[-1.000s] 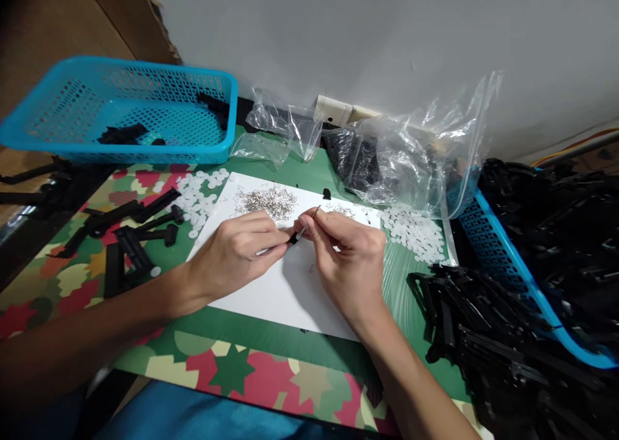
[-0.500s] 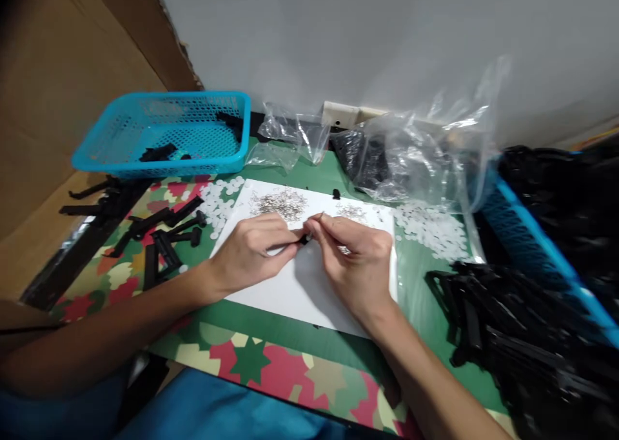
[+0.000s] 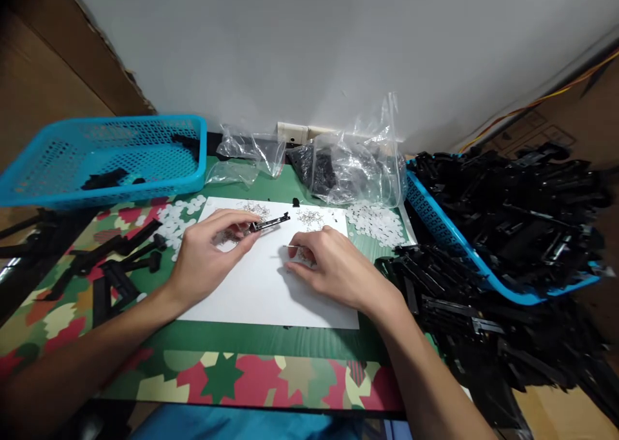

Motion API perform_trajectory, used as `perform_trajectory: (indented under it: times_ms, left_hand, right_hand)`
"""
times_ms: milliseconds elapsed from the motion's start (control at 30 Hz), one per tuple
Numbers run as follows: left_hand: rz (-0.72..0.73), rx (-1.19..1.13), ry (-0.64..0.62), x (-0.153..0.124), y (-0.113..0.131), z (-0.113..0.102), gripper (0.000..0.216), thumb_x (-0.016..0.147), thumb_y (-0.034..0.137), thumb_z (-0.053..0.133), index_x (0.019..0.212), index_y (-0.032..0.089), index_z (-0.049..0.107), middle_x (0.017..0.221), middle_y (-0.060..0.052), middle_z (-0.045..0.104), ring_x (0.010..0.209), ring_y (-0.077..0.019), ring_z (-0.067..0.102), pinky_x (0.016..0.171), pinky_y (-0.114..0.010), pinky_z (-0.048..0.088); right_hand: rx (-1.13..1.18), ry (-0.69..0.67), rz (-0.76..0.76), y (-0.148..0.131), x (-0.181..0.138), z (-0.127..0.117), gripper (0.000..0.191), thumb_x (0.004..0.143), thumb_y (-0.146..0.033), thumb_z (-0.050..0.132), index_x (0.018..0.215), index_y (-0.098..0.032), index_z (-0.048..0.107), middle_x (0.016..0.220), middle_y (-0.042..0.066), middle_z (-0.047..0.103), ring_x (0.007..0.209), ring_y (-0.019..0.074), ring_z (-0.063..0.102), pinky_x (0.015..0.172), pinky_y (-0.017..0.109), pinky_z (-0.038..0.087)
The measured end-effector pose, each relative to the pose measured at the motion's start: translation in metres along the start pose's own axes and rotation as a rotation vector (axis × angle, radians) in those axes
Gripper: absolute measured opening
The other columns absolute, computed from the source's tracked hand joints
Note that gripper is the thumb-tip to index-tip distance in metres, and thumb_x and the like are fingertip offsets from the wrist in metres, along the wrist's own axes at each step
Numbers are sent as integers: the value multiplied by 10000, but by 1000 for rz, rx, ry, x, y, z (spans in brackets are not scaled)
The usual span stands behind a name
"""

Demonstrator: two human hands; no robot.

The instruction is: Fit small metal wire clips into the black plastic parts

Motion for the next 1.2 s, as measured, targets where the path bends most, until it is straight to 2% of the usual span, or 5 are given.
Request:
perform_trajectory:
  times_ms: [233,433,633,833,1200]
  left_hand:
    - [30,41,-4,1,6,0,207,927,126,724,1111,212,766,1109,-63,777,1021,-228,699,859,-365,557]
    - [-143,-21,149,2,-11,-14,179,968,273,734,1137,213,727,1018,-38,765,855,-180,692,767,-316,538]
    - [-218,-201,211,5,-26,-15,203,1007,341,691,1153,209,642,1024,-48,726,946,-193,712,796,-303,549]
    - [-244,-324,202,6,-35,-12,205,1036,374,638,1156,223,570,904,-18,697,865,-174,700,734,-280,531]
    - [-295,-391,216,5,-41,-11,190,1027,337,646,1156,217,575,876,-18,672,864,-191,695,742,-296,507]
  right_hand:
    - [104,-71,17,6,5,16,80,962,-258,731,953,-232,806,685,-31,625,609,120,500,615,272,349]
    - [130,-104,36,8,3,16,113,965,-294,739,991,-231,829,685,-24,647,606,122,506,606,272,359]
    - [164,53,24,5,13,9,227,1030,-346,642,1067,-217,825,889,46,785,711,165,643,661,285,414]
    - [98,254,110,0,46,8,227,977,-350,674,992,-178,822,658,10,665,564,141,503,589,293,338]
    - [116,144,78,-13,73,19,161,919,-264,666,805,-164,718,592,-33,534,560,125,439,572,282,300]
Point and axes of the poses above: each hand's wrist, its own x-axis towards the middle knuckle, its own z-axis out of the palm, y = z × x, the point moved 8 cm from there along x, towards the middle knuckle
